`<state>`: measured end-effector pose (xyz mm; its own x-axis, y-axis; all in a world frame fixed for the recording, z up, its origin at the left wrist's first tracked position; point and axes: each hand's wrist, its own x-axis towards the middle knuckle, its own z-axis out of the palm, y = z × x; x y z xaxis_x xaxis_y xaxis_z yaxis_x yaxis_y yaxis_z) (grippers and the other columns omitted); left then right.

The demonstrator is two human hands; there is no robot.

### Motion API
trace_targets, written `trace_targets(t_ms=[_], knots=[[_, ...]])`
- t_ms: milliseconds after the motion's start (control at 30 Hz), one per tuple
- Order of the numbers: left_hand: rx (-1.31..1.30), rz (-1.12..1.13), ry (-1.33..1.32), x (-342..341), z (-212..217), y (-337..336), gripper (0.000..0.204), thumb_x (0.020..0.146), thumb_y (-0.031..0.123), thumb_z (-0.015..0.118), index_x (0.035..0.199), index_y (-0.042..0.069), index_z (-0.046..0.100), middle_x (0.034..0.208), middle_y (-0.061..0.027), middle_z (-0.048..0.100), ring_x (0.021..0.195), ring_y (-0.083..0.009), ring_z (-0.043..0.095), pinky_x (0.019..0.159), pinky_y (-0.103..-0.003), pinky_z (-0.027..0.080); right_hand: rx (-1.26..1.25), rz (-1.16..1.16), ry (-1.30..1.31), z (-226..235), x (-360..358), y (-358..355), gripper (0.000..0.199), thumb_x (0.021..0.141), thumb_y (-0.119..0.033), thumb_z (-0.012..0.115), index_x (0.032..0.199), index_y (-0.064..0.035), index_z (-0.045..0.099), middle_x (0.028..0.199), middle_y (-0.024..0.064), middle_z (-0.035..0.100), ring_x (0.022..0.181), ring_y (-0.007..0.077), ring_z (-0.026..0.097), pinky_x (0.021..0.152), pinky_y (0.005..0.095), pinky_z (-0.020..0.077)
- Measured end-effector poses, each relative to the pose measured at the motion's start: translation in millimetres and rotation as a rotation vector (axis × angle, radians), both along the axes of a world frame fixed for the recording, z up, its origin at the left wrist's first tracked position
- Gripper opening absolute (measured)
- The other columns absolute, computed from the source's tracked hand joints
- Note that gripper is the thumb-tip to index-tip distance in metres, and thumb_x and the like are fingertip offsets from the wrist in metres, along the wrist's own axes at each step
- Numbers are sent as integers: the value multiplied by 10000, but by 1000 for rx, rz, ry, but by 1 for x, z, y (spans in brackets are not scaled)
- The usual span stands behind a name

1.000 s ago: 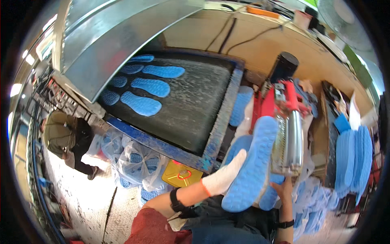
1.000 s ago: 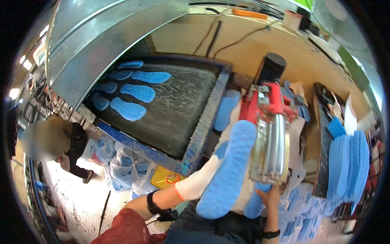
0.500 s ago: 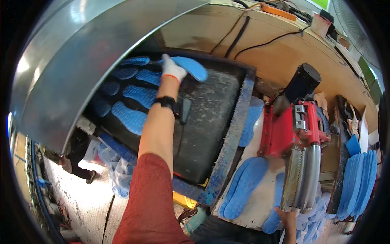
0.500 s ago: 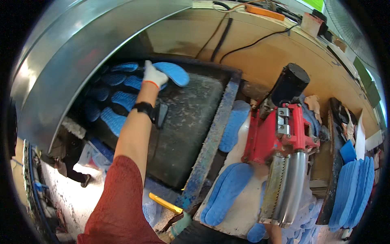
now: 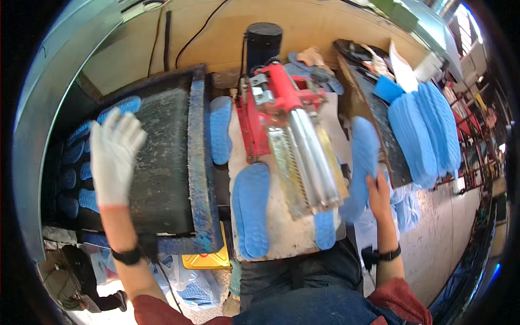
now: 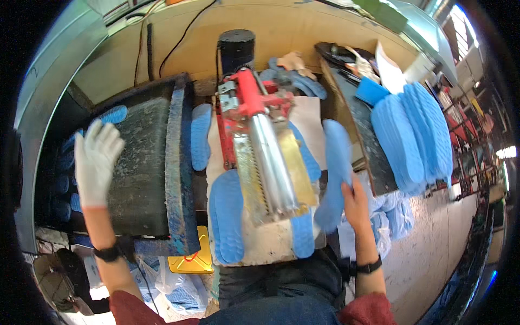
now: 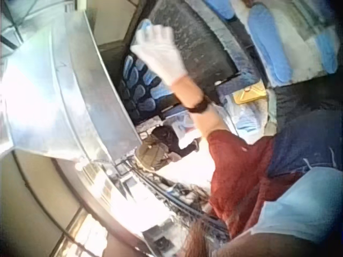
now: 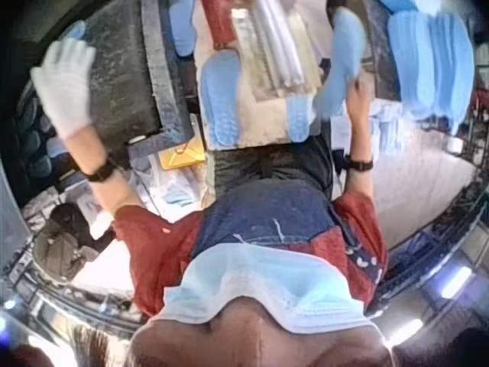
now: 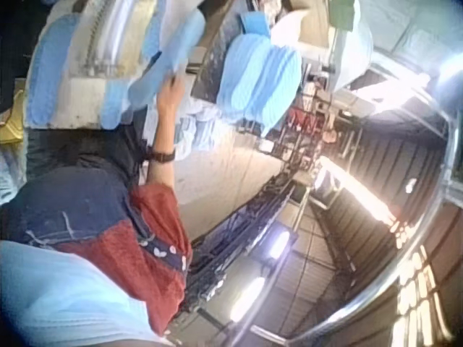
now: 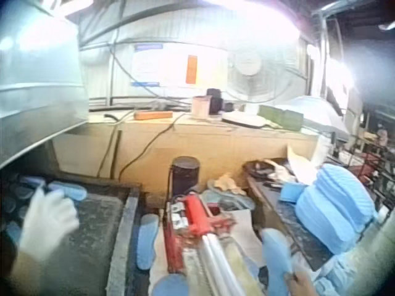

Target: The worker sorts leather sandals, applies adhesive to shoe soles using a machine, and continues assembling/sorting the components.

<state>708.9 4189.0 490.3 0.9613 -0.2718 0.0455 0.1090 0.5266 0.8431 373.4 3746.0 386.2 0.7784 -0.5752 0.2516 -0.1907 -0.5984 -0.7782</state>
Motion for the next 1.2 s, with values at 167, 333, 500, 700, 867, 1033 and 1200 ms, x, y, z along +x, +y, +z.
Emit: trace_targets(t_ms=[167, 333, 500, 700, 867, 1033, 1200], knots=[[66, -177, -239, -151, -8, -131, 828, 942, 634, 303, 1500, 43, 146, 1505, -171, 283, 1345, -272, 353, 1115, -471, 262, -757, 302, -129, 65, 50, 3, 524, 769, 76, 549, 1238, -151, 598, 1212, 137, 606, 1019, 338, 585, 886, 388, 470], [456, -195, -404, -166, -7, -200, 592, 1008, 324, 322, 1493, 18, 174, 1485, -135, 309, 1336, -188, 309, 1105, -316, 231, -547, 440, -193, 96, 36, 47, 482, 791, -24, 638, 1263, -93, 566, 1210, 123, 607, 994, 303, 594, 876, 364, 473], [308, -265, -397, -143, -69, -195, 743, 978, 549, 275, 1506, 58, 95, 1481, -146, 313, 1346, -232, 349, 1115, -392, 280, 199, 127, -302, 24, -28, 24, 339, 929, -118, 564, 1256, -43, 522, 1086, 93, 638, 901, 132, 578, 812, 281, 462], [8, -542, 80, -196, -49, -153, 724, 989, 575, 221, 1496, 61, 179, 1465, -118, 359, 1306, -236, 414, 1092, -391, 341, 479, 274, 150, -48, -18, 61, 256, 981, -148, 466, 1210, -42, 512, 951, 58, 651, 785, 124, 587, 675, 251, 454], [-26, -628, 559, -239, -74, -112, 615, 999, 522, 305, 1394, 58, 392, 1303, -73, 526, 1168, -193, 518, 1027, -365, 407, 316, 514, 291, -101, 44, 119, 341, 921, -79, 541, 1228, 40, 456, 983, 83, 664, 791, 186, 636, 709, 311, 511], [-665, -686, 455, -259, -58, -62, 662, 995, 544, 263, 1410, 39, 362, 1326, -123, 514, 1249, -231, 464, 1098, -411, 315, 434, 489, 185, -130, 87, 160, 369, 912, -76, 558, 1243, 46, 451, 1024, 93, 658, 832, 191, 637, 742, 302, 510], [524, 146, -139, -201, -66, -19, 367, 925, 288, 507, 1184, 29, 495, 1074, -98, 621, 1061, -242, 564, 966, -391, 387, 535, 384, 121, -147, 89, 164, 393, 904, -75, 571, 1255, 50, 447, 1056, 100, 652, 866, 195, 638, 769, 296, 508]])
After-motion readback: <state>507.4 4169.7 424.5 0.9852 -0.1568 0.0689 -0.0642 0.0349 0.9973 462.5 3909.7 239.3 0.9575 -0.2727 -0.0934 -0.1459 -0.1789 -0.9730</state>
